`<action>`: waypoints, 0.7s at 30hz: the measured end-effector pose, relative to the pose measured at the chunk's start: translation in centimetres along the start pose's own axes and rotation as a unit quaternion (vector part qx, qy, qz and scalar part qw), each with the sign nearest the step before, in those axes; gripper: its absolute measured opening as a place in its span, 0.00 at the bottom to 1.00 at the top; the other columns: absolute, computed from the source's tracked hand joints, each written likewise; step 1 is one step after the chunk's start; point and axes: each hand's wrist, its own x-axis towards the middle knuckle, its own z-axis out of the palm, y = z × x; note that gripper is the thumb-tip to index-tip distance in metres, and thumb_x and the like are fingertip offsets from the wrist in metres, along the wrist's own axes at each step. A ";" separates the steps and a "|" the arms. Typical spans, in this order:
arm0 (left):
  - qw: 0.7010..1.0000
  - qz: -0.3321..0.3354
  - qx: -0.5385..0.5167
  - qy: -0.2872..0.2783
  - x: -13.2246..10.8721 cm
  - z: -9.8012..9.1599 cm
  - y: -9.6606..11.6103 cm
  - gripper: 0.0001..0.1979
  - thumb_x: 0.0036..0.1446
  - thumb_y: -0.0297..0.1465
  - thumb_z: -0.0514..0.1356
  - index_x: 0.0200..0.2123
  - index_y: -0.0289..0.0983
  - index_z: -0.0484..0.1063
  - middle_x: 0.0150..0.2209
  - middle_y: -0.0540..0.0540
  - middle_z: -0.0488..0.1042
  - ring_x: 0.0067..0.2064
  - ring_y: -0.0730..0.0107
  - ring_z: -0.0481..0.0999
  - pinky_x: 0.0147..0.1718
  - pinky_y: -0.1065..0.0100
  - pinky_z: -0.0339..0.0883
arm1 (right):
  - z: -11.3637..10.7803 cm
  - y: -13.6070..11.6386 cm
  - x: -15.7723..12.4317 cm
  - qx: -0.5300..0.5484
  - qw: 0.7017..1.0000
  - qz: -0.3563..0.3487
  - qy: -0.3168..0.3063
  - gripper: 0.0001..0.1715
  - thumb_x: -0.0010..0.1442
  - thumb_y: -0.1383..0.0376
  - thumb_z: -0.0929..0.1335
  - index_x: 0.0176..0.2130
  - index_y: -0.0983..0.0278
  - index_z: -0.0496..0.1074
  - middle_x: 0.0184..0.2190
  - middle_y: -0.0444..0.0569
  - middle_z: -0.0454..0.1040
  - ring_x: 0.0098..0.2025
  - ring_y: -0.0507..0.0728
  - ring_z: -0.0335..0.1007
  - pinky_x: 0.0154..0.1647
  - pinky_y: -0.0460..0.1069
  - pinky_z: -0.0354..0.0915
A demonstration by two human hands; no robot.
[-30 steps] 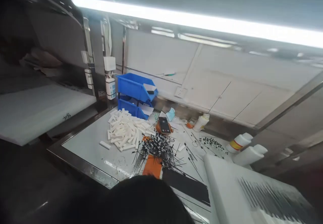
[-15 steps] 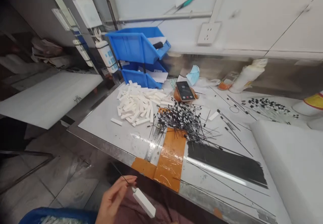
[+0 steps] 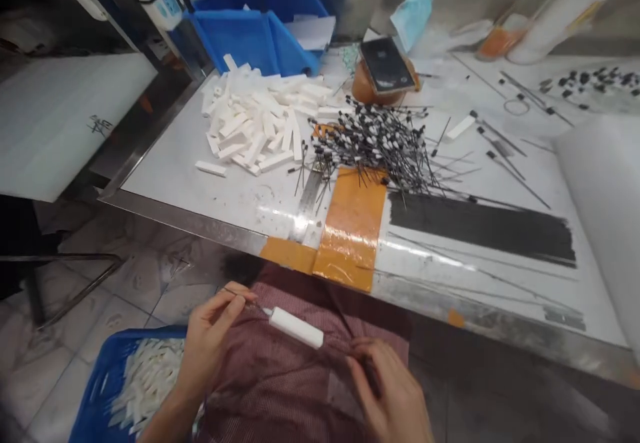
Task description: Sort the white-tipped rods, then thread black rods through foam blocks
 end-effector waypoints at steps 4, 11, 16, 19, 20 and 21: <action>0.999 0.004 -0.039 0.001 -0.5 0.5 0.1 0.09 0.58 0.35 0.61 0.29 0.39 0.77 0.33 0.50 0.73 0.38 0.71 0.69 0.40 0.75 0.61 | 0.1 -0.4 -1.0 0.020 0.996 0.081 -0.038 0.07 0.63 0.59 0.65 0.38 0.60 0.66 0.30 0.45 0.74 0.30 0.53 0.73 0.31 0.45 0.66; 0.996 -0.062 -0.059 0.024 -1.5 1.0 1.0 0.10 0.54 0.39 0.64 0.31 0.39 0.78 0.34 0.51 0.74 0.38 0.72 0.69 0.39 0.77 0.62 | -1.3 -1.3 -0.9 0.109 0.985 0.098 -0.087 0.10 0.65 0.58 0.64 0.45 0.59 0.67 0.34 0.44 0.74 0.36 0.52 0.72 0.36 0.43 0.65; 0.992 -0.035 -0.061 0.105 -3.4 1.6 2.4 0.11 0.49 0.41 0.67 0.30 0.39 0.78 0.31 0.51 0.75 0.36 0.72 0.69 0.36 0.76 0.62 | -2.0 -2.4 -0.6 0.166 0.981 0.074 -0.074 0.10 0.66 0.58 0.62 0.43 0.59 0.69 0.33 0.43 0.73 0.35 0.53 0.70 0.36 0.44 0.61; 0.992 -0.039 0.028 0.118 -5.0 1.7 3.0 0.14 0.48 0.44 0.66 0.31 0.40 0.78 0.34 0.50 0.76 0.37 0.69 0.71 0.37 0.74 0.64 | -2.7 -2.4 -1.3 0.186 0.979 0.043 -0.077 0.11 0.67 0.61 0.60 0.39 0.60 0.69 0.31 0.44 0.73 0.34 0.52 0.69 0.35 0.45 0.60; 0.990 -0.035 0.082 0.111 -5.6 1.7 3.2 0.15 0.48 0.45 0.66 0.32 0.40 0.78 0.35 0.49 0.76 0.38 0.67 0.71 0.38 0.72 0.65 | -3.1 -2.2 -1.5 0.187 0.979 0.033 -0.072 0.11 0.67 0.62 0.60 0.38 0.61 0.70 0.31 0.44 0.73 0.34 0.53 0.69 0.36 0.45 0.60; 0.984 -0.014 0.137 0.111 -6.4 1.6 3.4 0.16 0.47 0.46 0.66 0.34 0.40 0.78 0.36 0.48 0.76 0.38 0.66 0.71 0.38 0.71 0.65 | -3.5 -2.0 -1.7 0.186 0.980 0.024 -0.064 0.12 0.67 0.63 0.59 0.36 0.62 0.70 0.31 0.45 0.73 0.34 0.53 0.69 0.36 0.45 0.59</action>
